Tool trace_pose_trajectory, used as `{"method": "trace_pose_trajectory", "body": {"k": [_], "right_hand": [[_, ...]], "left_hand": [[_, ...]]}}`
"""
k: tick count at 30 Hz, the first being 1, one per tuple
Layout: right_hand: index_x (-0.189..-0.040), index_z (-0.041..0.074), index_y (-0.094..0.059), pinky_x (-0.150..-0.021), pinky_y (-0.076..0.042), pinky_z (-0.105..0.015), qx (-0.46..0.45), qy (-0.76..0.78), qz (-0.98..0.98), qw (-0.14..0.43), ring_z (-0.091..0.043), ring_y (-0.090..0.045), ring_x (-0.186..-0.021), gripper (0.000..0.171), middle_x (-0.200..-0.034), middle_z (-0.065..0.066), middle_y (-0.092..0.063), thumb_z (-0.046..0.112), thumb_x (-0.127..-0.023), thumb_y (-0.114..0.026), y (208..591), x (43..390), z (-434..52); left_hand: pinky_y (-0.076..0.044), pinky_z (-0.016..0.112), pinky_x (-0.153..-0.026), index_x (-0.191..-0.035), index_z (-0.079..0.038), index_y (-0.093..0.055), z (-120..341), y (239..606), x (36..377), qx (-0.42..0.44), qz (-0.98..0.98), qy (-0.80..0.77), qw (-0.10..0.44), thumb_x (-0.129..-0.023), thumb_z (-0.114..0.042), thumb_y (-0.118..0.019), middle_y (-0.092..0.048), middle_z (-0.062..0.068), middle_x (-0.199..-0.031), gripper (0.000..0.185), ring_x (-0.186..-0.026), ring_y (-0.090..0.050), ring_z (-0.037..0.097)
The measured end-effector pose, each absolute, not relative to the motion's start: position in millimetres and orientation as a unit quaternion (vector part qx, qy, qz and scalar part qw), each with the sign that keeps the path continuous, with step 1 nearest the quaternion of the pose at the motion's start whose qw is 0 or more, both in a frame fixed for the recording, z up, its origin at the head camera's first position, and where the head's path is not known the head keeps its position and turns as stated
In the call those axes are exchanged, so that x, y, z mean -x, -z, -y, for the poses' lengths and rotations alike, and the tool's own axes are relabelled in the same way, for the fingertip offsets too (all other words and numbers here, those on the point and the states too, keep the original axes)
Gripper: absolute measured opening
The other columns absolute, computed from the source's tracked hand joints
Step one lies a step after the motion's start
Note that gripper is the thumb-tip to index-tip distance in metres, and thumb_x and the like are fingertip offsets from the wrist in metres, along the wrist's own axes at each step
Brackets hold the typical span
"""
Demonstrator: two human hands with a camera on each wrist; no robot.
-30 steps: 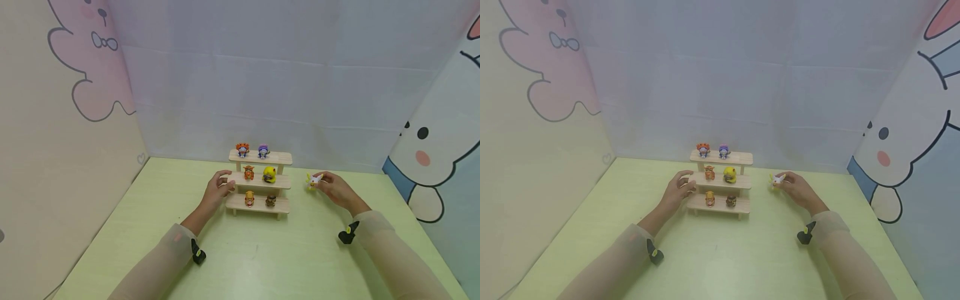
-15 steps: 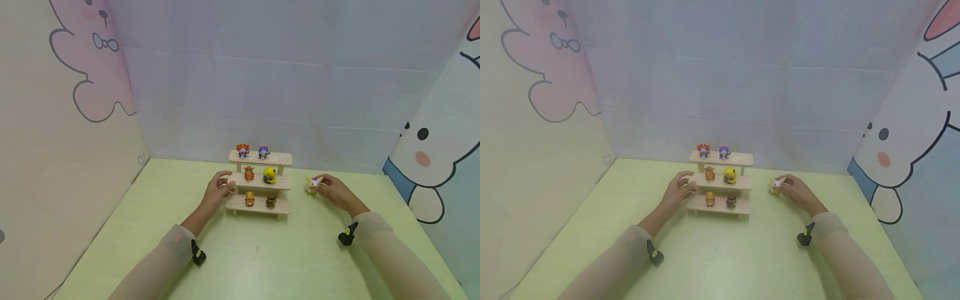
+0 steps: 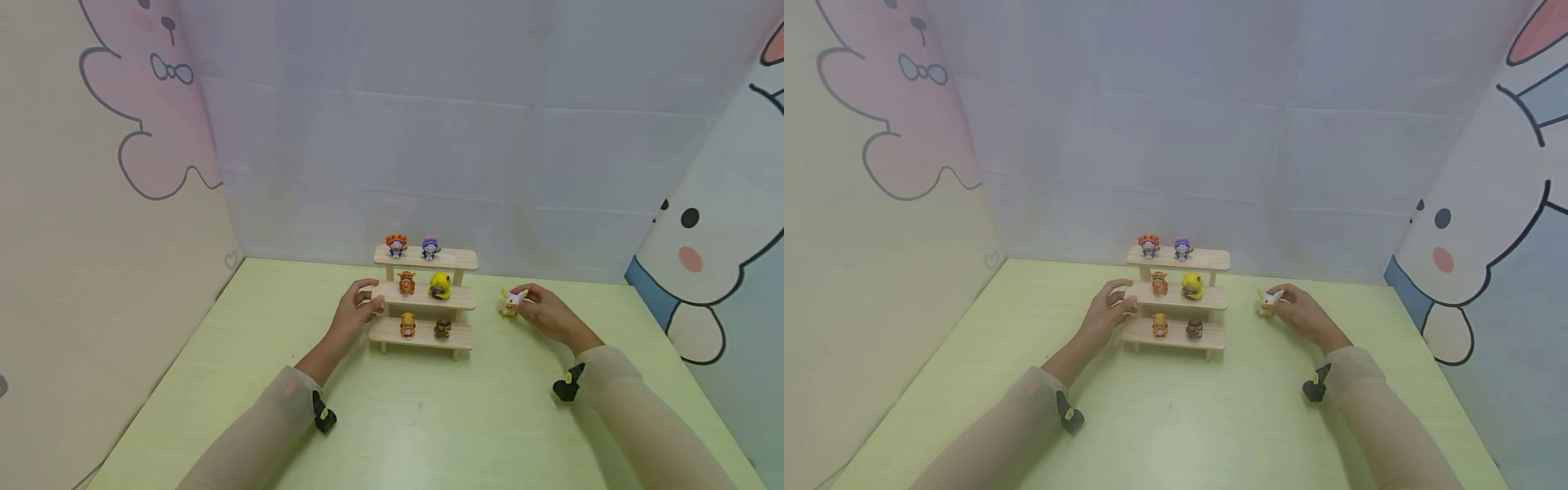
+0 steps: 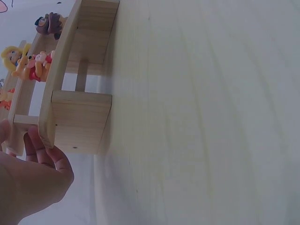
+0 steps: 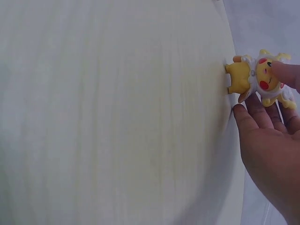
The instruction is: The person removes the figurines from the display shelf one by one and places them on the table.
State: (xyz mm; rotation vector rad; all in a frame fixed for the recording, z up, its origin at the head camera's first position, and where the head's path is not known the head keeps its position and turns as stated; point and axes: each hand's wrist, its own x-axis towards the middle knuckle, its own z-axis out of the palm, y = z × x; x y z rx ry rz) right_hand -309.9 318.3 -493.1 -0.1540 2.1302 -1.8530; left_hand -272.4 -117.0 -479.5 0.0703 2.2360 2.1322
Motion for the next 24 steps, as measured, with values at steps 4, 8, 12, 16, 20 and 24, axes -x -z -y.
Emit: {"method": "trace_pose_trajectory", "body": {"k": [4, 8, 12, 16, 20, 24], "right_hand": [[-0.132, 0.003, -0.049, -0.084, -0.048, -0.023, 0.057, 0.649, -0.742, 0.157, -0.007, -0.055, -0.098, 0.033, -0.113, -0.003, -0.049, 0.002, -0.102, -0.061, 492.9, 310.1, -319.0], [-0.133, 0.003, -0.049, -0.082, -0.047, -0.023, 0.059, 0.648, -0.743, 0.156, -0.007, -0.055, -0.096, 0.033, -0.112, -0.003, -0.048, 0.003, -0.102, -0.061, 491.7, 309.9, -318.8], [-0.137, 0.0, -0.045, -0.085, -0.048, -0.023, 0.059, 0.647, -0.744, 0.16, -0.006, -0.055, -0.098, 0.038, -0.122, -0.003, -0.048, 0.004, -0.103, -0.061, 489.3, 309.2, -318.5], [-0.143, -0.004, -0.039, -0.09, -0.047, -0.023, 0.072, 0.636, -0.75, 0.169, -0.007, -0.053, -0.105, 0.044, -0.144, -0.012, -0.041, 0.005, -0.104, -0.058, 485.8, 307.7, -319.3], [-0.148, -0.007, -0.033, -0.094, -0.046, -0.02, 0.092, 0.631, -0.75, 0.176, -0.006, -0.052, -0.112, 0.052, -0.158, -0.019, -0.03, 0.006, -0.104, -0.057, 483.4, 307.3, -322.2], [-0.151, -0.009, -0.03, -0.096, -0.046, -0.017, 0.111, 0.641, -0.74, 0.171, -0.002, -0.053, -0.117, 0.056, -0.154, -0.017, -0.037, 0.003, -0.104, -0.057, 481.6, 309.0, -324.4]], "left_hand": [[-0.052, 0.032, -0.08, -0.14, -0.019, -0.056, 117.2, 479.1, 272.1, -0.023, -0.723, -0.69, 0.027, -0.103, -0.023, -0.067, -0.062, 0.006, -0.105, 0.04, -0.092, -0.069, 0.018], [-0.052, 0.032, -0.08, -0.14, -0.019, -0.056, 117.3, 478.6, 272.2, -0.021, -0.722, -0.691, 0.028, -0.102, -0.022, -0.068, -0.063, 0.006, -0.105, 0.039, -0.092, -0.069, 0.018], [-0.052, 0.031, -0.079, -0.14, -0.018, -0.056, 116.8, 477.5, 271.8, -0.019, -0.723, -0.69, 0.026, -0.102, -0.022, -0.068, -0.063, 0.007, -0.105, 0.04, -0.091, -0.069, 0.018], [-0.052, 0.031, -0.079, -0.14, -0.018, -0.056, 116.6, 476.9, 271.4, -0.018, -0.721, -0.692, 0.027, -0.102, -0.022, -0.068, -0.063, 0.007, -0.105, 0.04, -0.091, -0.069, 0.018], [-0.052, 0.031, -0.079, -0.139, -0.019, -0.057, 116.8, 476.4, 270.9, -0.017, -0.72, -0.693, 0.027, -0.102, -0.021, -0.068, -0.063, 0.006, -0.105, 0.039, -0.091, -0.069, 0.018], [-0.052, 0.031, -0.079, -0.14, -0.018, -0.056, 116.6, 476.1, 270.4, -0.02, -0.72, -0.694, 0.026, -0.102, -0.022, -0.068, -0.063, 0.006, -0.104, 0.04, -0.091, -0.069, 0.017]]}}
